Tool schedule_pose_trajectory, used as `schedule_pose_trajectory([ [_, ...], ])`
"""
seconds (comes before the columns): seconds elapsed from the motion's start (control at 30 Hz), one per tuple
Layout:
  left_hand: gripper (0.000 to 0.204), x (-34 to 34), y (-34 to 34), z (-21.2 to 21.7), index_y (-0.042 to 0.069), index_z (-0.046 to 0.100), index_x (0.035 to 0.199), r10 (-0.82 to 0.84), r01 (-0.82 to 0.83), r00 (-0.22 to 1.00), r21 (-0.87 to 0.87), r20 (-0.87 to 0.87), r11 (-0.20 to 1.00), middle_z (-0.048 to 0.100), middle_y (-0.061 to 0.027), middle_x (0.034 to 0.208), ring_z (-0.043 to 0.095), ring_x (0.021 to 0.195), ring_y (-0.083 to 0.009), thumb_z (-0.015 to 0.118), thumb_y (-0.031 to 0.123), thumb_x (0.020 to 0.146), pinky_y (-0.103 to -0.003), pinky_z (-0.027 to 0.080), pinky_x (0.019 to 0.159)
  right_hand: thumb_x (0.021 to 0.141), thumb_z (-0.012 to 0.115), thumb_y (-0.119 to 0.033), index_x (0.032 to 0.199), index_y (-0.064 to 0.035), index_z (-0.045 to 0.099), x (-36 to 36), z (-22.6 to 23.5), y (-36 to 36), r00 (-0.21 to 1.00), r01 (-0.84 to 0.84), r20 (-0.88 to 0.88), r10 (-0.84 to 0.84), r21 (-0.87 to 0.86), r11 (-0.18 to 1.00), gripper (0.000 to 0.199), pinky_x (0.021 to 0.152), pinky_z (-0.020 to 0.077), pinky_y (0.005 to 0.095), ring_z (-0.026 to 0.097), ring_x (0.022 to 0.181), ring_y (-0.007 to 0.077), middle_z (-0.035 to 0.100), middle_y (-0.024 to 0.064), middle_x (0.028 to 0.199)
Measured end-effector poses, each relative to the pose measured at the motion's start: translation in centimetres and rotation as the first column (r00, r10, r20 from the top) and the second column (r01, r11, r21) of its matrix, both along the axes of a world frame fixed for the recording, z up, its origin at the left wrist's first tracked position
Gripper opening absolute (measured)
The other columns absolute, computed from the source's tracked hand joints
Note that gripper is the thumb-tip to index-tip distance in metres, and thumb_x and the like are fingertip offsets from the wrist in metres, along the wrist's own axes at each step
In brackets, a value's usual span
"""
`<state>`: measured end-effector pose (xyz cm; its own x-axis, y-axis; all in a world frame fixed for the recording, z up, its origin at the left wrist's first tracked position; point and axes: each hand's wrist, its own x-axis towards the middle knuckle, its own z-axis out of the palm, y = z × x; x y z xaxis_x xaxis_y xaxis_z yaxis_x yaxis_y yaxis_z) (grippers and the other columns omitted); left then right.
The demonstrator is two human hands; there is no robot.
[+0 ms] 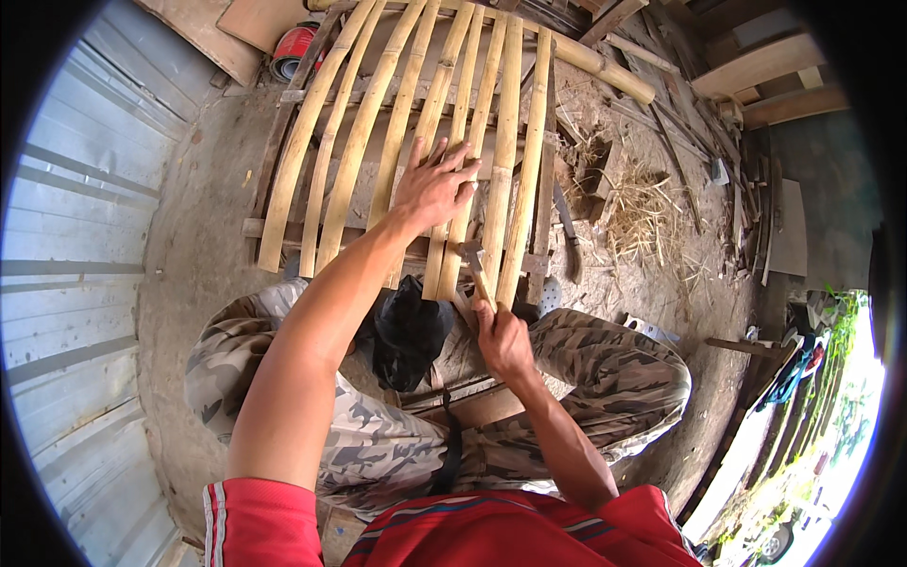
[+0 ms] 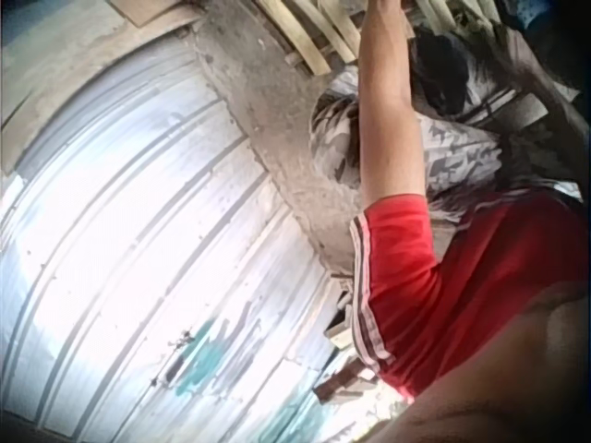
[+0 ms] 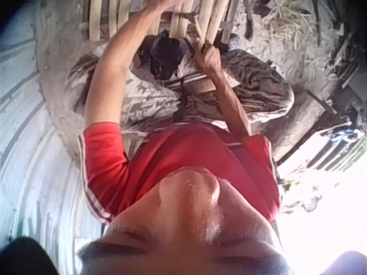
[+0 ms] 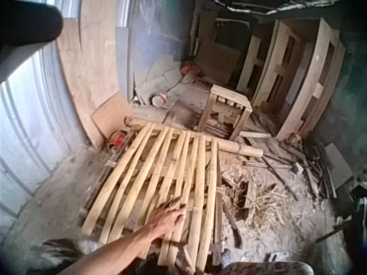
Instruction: The person sits on the floor and uses a hammer to drive nails into a bamboo slat structure. They repeatedly position nails and strike them to secure the bamboo pieces together.
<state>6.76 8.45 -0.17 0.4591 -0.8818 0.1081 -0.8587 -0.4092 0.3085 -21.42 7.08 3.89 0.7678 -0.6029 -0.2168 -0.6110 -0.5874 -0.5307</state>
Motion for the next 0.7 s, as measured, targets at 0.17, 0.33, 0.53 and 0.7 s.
schedule_pose_trajectory([
  [0.17,0.045,-0.1,0.7,-0.2,0.027,0.058,0.145,0.025,-0.021,0.999,-0.079,0.038,0.997,0.04,0.0003,0.163,0.035,0.151,-0.0321,0.048,0.042,0.104,-0.056,0.009,0.127,0.107,0.046,-0.049,0.088,0.004,0.058,1.2,5.9,-0.8,0.988,0.103,0.084,-0.129,0.263,0.959,0.057,0.055,0.0475,0.0463,0.065,0.061,0.0408,0.06,0.0227,0.064],
  [0.33,0.047,0.3,0.3,-0.5,0.032,0.055,0.147,0.021,-0.021,1.0,-0.017,0.021,1.0,0.035,0.0031,0.165,0.029,0.153,-0.0306,0.041,0.049,0.105,-0.056,-0.001,0.127,0.108,0.048,-0.039,0.096,0.0047,0.056,1.5,4.7,-0.1,0.92,-0.072,0.387,-0.057,0.309,0.948,0.046,0.058,0.0476,0.0508,0.063,0.069,0.0523,0.06,0.029,0.068],
  [0.53,0.047,0.4,1.0,0.2,0.031,0.055,0.147,0.025,-0.025,1.0,-0.026,0.01,0.999,0.035,0.0028,0.165,0.03,0.153,-0.031,0.044,0.049,0.104,-0.057,0.003,0.127,0.106,0.049,-0.049,0.088,0.006,0.062,-0.9,2.6,0.1,0.99,0.14,-0.057,-0.13,0.239,0.961,0.059,0.066,0.0487,0.0575,0.065,0.08,0.0536,0.062,0.0341,0.076],
  [0.7,0.048,-0.1,1.5,0.6,0.027,0.058,0.145,0.033,-0.033,0.999,-0.035,0.025,0.999,0.04,-0.0003,0.162,0.032,0.152,-0.0306,0.053,0.044,0.101,-0.053,0.009,0.128,0.102,0.051,-0.061,0.091,0.0025,0.065,-2.1,8.5,-2.0,0.961,0.234,-0.221,-0.166,0.331,0.914,0.066,0.066,0.0522,0.0454,0.071,0.071,0.0325,0.066,0.0204,0.07],
])
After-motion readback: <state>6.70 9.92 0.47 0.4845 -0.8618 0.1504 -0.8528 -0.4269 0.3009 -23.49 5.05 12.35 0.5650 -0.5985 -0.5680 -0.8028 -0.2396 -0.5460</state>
